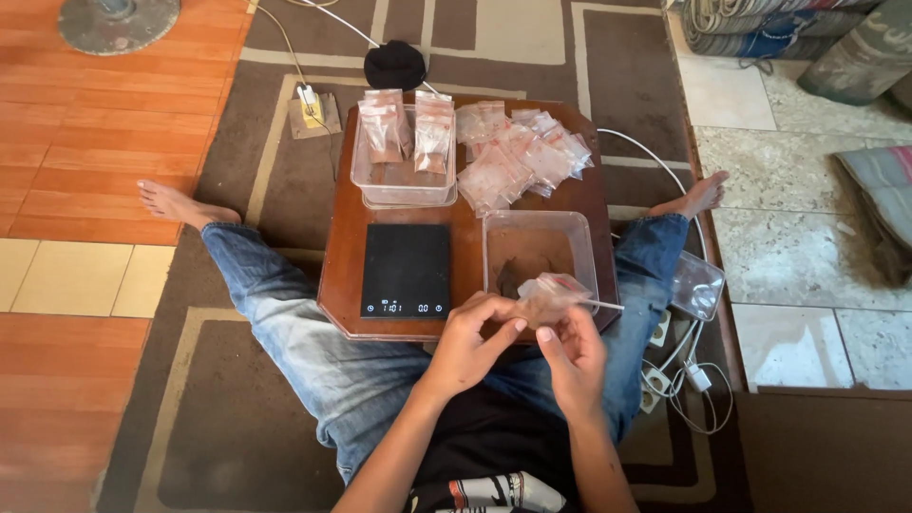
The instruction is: Packaging brown powder into small plastic bags using a spoon and a digital scale
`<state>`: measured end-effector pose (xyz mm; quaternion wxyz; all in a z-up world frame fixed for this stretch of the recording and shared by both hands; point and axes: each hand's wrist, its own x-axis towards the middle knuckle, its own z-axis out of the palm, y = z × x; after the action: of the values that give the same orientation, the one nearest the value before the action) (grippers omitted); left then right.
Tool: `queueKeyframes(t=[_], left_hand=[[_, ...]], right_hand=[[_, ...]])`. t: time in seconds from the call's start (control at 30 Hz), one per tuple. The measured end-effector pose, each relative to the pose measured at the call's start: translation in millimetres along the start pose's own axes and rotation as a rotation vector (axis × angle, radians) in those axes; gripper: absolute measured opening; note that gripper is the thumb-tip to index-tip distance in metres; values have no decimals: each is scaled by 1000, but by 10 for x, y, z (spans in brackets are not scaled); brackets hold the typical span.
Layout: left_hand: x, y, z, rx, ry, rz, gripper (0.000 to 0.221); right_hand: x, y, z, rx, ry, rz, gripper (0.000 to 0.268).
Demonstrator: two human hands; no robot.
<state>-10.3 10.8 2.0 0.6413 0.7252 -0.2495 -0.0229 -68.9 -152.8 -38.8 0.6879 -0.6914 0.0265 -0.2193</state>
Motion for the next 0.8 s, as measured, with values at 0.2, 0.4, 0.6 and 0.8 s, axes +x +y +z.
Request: queueKeyframes(t=[0.2,0.4,0.6,0.8], left_hand=[[-94,-13,22,60,-34,15,20],[-143,-34,9,-42,-23,-31,15],[-200,-102,66,-27,-25,71,14],[-182,-3,112,-59,83,28,10]], right_hand=[[-27,-57,-31,-175,5,61,11],[-75,-48,-36,-184,-56,54,8],[-119,60,-93,-167,39,110,35],[38,-464,88,-135,7,-82,4]])
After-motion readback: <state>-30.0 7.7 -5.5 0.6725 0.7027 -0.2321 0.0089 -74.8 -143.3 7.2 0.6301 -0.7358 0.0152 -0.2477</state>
